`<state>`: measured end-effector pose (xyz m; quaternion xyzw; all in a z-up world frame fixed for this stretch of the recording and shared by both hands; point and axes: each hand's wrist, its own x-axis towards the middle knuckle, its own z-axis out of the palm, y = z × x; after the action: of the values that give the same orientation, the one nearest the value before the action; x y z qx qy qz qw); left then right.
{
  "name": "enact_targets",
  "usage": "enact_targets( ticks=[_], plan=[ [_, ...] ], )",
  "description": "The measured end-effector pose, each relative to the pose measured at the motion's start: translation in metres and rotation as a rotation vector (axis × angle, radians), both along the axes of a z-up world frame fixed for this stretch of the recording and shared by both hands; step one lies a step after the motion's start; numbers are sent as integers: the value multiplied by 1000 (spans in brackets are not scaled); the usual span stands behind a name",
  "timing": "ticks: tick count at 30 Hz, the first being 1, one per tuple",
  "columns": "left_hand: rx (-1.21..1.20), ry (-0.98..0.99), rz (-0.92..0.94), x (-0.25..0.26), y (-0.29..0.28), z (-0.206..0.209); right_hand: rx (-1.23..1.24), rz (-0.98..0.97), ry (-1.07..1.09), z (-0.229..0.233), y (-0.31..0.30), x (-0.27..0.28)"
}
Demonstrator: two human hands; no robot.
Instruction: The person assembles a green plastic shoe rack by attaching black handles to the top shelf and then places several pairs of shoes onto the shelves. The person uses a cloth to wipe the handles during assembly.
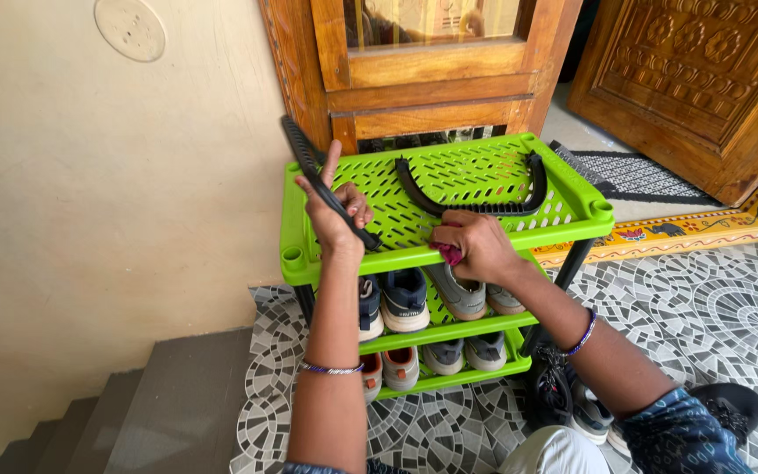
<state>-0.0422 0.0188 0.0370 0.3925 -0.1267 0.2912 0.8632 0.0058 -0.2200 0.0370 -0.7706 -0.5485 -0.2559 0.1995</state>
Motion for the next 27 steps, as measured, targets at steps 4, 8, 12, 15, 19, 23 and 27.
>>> enact_targets(
  ticks=[4, 8, 12, 15, 19, 23, 27],
  plan=[
    [115, 119, -35, -23, 17, 27, 71, -43, 30, -8, 2, -9],
    [206, 271, 50, -37, 16, 45, 87, -44, 28, -7, -1, -25],
    [304, 277, 181, -43, -3, 58, 77, -31, 41, -3, -3, -45],
    [349, 365, 246, -46, -20, 67, 61, -15, 73, 4, -6, -60],
    [490, 291, 444, -55, -23, 67, 37, 44, 97, 5, -12, -87],
    [439, 210, 525, -59, 3, 57, -92, 28, 110, 19, -15, -106],
    [334, 207, 485, -58, 31, 35, -351, 135, 347, 57, -17, -107]
  ],
)
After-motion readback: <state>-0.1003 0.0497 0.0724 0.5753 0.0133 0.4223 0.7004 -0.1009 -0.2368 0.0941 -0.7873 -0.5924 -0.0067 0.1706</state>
